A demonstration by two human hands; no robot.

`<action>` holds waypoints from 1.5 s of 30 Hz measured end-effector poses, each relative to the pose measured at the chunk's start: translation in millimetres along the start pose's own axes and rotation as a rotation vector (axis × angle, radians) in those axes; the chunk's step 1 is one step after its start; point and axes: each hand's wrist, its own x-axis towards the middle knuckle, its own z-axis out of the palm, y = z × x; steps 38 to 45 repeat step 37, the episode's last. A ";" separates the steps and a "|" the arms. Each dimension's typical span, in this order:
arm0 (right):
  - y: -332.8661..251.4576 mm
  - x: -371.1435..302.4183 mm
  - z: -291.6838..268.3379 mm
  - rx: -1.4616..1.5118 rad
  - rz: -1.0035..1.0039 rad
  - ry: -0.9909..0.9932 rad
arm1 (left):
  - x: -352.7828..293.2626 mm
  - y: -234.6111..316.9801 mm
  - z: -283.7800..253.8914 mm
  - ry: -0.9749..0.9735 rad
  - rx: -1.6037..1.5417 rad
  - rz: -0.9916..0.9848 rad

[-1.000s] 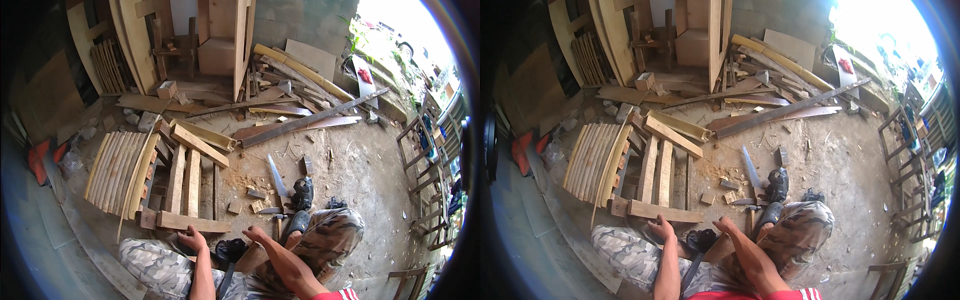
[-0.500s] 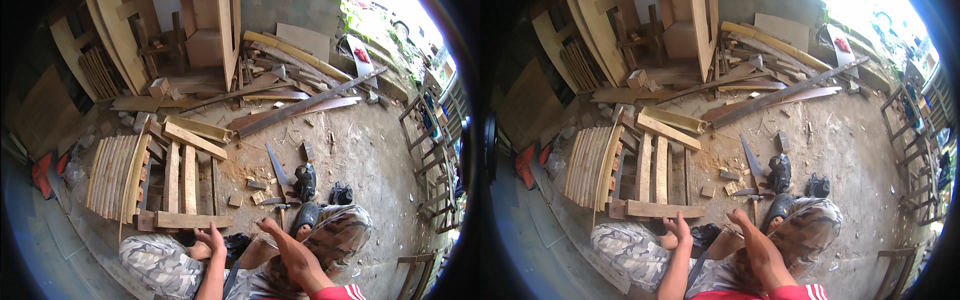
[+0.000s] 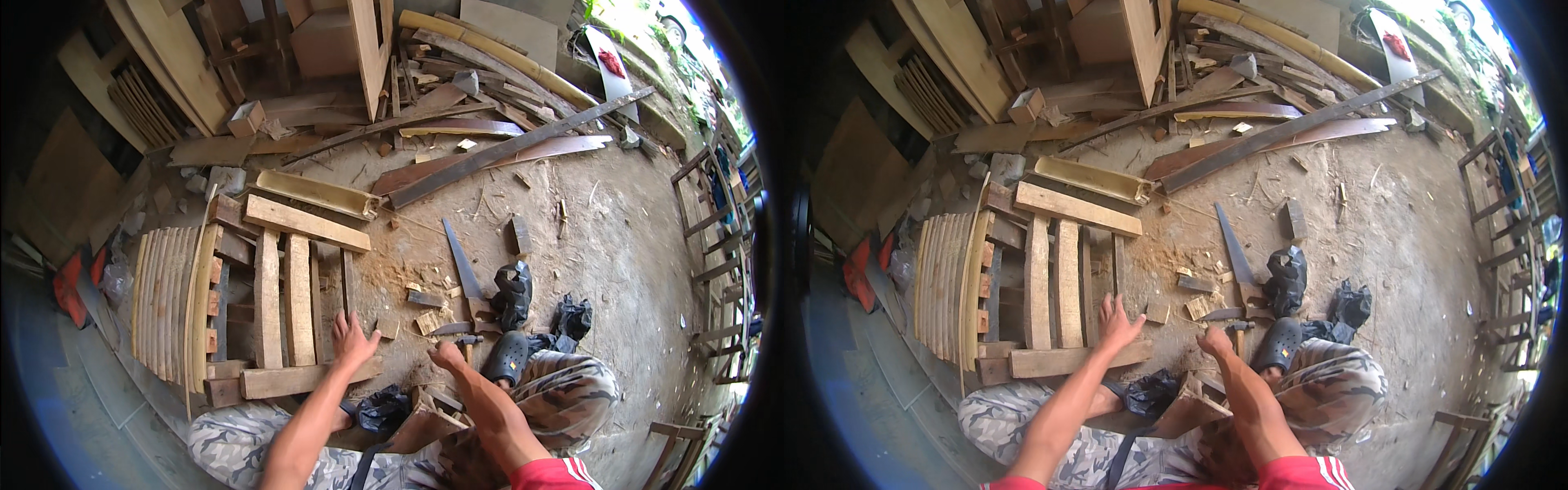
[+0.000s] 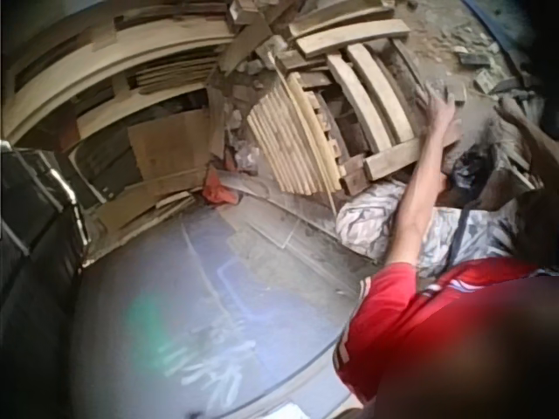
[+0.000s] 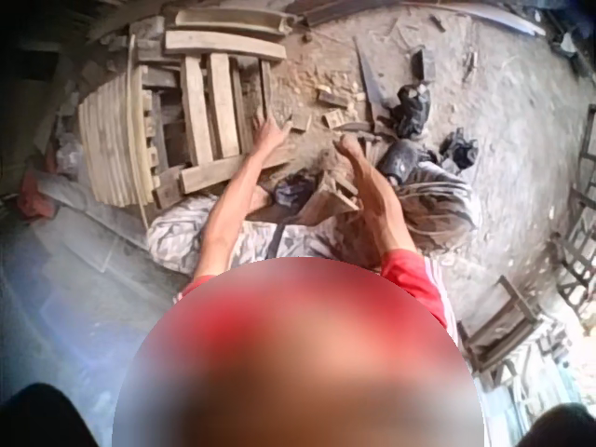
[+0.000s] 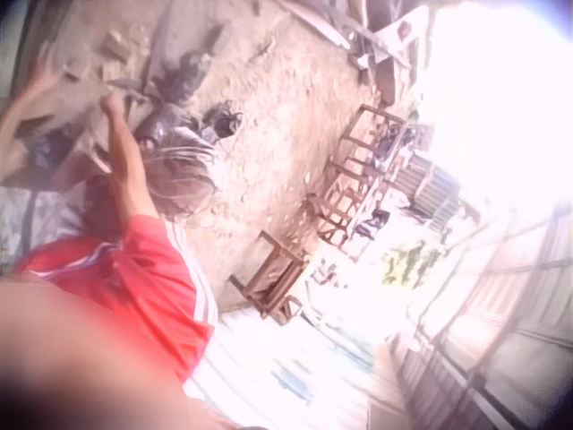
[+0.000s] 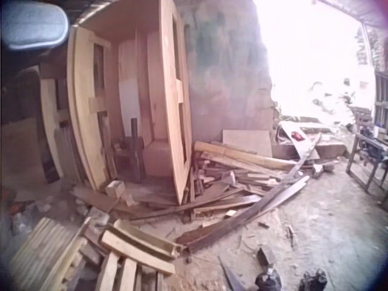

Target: The person sits on the floor and uses a chisel and hammer to carve and shape a small wooden piece. They repeatedly strike the chisel, adjust the wood, and inspect the carved edges.

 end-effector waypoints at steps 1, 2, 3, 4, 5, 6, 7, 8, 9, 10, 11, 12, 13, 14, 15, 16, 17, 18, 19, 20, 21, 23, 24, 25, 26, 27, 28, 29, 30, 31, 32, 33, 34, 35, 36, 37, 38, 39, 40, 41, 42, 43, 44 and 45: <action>-4.7 5.7 -8.1 0.006 -0.048 0.053 | 20.6 -4.3 -1.2 -0.059 0.060 -0.018; -11.3 12.7 -18.4 -0.024 -0.079 0.043 | 39.6 -8.1 -0.4 -0.111 0.128 -0.033; -21.5 23.5 -32.2 -0.058 -0.084 0.032 | 58.6 -11.4 1.8 -0.172 0.138 -0.088; -32.0 34.2 -47.0 -0.099 -0.069 0.017 | 73.0 -15.5 6.2 -0.162 0.165 -0.076; -41.3 44.4 -64.0 -0.121 -0.112 0.013 | 85.7 -20.4 12.0 -0.145 0.199 -0.061; -53.4 54.6 -78.3 -0.164 -0.141 0.072 | 97.3 -26.1 18.4 -0.121 0.241 -0.044; -66.4 67.4 -94.0 -0.192 -0.146 0.094 | 106.5 -32.5 26.0 -0.092 0.249 -0.007; -79.8 82.3 -111.2 -0.234 -0.138 0.107 | 113.3 -37.3 36.4 -0.086 0.205 -0.021; -91.6 97.0 -128.8 -0.244 -0.138 0.118 | 116.7 -43.3 47.2 -0.069 0.167 -0.033; -104.2 112.6 -145.7 -0.271 -0.136 0.123 | 118.9 -50.1 56.5 -0.039 0.135 -0.042; -114.8 125.5 -159.4 -0.328 -0.168 0.220 | 116.0 -55.0 66.9 0.032 0.119 -0.039; -125.4 139.9 -173.7 -0.395 -0.206 0.315 | 116.2 -58.0 75.6 0.066 0.076 -0.061; -136.6 155.9 -188.1 -0.430 -0.235 0.401 | 117.0 -59.6 83.0 0.102 0.030 -0.082; -146.8 172.5 -202.4 -0.473 -0.246 0.475 | 118.4 -62.6 87.2 0.142 -0.016 -0.082; -156.0 189.5 -216.8 -0.475 -0.280 0.572 | 119.8 -65.1 90.8 0.203 -0.001 -0.039; -164.9 205.7 -229.1 -0.483 -0.300 0.652 | 120.9 -67.0 93.6 0.219 0.018 -0.041; -174.6 221.2 -241.6 -0.504 -0.311 0.718 | 120.3 -66.9 95.9 0.198 0.033 -0.070; -184.1 235.2 -253.6 -0.532 -0.294 0.760 | 121.0 -67.5 96.3 0.173 0.057 -0.109; -192.7 247.2 -264.0 -0.596 -0.337 0.840 | 121.7 -67.5 96.2 0.187 0.061 -0.095; -199.3 257.1 -272.6 -0.688 -0.310 0.850 | 121.0 -67.2 96.2 0.193 0.072 -0.092; -205.8 266.2 -279.9 -0.753 -0.336 0.866 | 120.1 -66.7 96.4 0.197 0.084 -0.101; -214.4 281.8 -292.9 -0.876 -0.285 0.761 | 119.5 -66.1 96.6 0.226 0.104 -0.076; -219.1 289.9 -297.1 -0.936 -0.227 0.702 | 120.0 -66.5 95.9 0.236 0.115 -0.077; -216.9 293.4 -298.7 -0.939 -0.288 0.736 | 120.4 -66.8 95.1 0.225 0.095 -0.077; -214.0 296.9 -301.8 -0.965 -0.273 0.694 | 121.7 -66.8 94.4 0.210 0.074 -0.083; -214.3 302.5 -303.1 -0.982 -0.354 0.760 | 121.7 -66.6 93.8 0.171 0.057 -0.106; -216.9 309.0 -305.9 -1.008 -0.418 0.816 | 121.8 -66.2 93.0 0.171 0.047 -0.106; -218.4 313.3 -308.0 -1.048 -0.424 0.803 | 121.4 -66.4 92.0 0.148 0.041 -0.126; -216.6 313.7 -311.2 -1.045 -0.505 0.809 | 119.9 -65.1 91.9 0.130 0.039 -0.145; -211.4 310.0 -314.5 -1.055 -0.520 0.743 | 118.5 -64.1 92.0 0.126 0.025 -0.138; -207.3 304.7 -318.0 -1.062 -0.511 0.654 | 118.7 -64.5 91.4 0.131 0.019 -0.130; -199.6 294.7 -320.0 -1.132 -0.553 0.620 | 120.2 -65.3 90.5 0.146 0.022 -0.118; -190.5 282.6 -320.2 -1.138 -0.578 0.570 | 118.9 -65.7 90.4 0.134 0.017 -0.123; -181.4 269.7 -321.8 -1.139 -0.576 0.494 | 119.3 -66.0 90.5 0.130 0.021 -0.122; -172.5 256.5 -322.9 -1.135 -0.557 0.402 | 119.9 -66.3 91.3 0.131 0.026 -0.125; -168.0 248.0 -329.5 -1.145 -0.561 0.421 | 119.9 -67.1 91.8 0.124 0.006 -0.123; -168.0 248.0 -329.5 -1.145 -0.561 0.421 | 119.9 -67.1 91.8 0.124 0.006 -0.123; -168.0 248.0 -329.5 -1.145 -0.561 0.421 | 119.9 -67.1 91.8 0.124 0.006 -0.123; -168.0 248.0 -329.5 -1.145 -0.561 0.421 | 119.9 -67.1 91.8 0.124 0.006 -0.123; -168.0 248.0 -329.5 -1.145 -0.561 0.421 | 119.9 -67.1 91.8 0.124 0.006 -0.123; -168.0 248.0 -329.5 -1.145 -0.561 0.421 | 119.9 -67.1 91.8 0.124 0.006 -0.123; -168.0 248.0 -329.5 -1.145 -0.561 0.421 | 119.9 -67.1 91.8 0.124 0.006 -0.123; -168.0 248.0 -329.5 -1.145 -0.561 0.421 | 119.9 -67.1 91.8 0.124 0.006 -0.123; -168.0 248.0 -329.5 -1.145 -0.561 0.421 | 119.9 -67.1 91.8 0.124 0.006 -0.123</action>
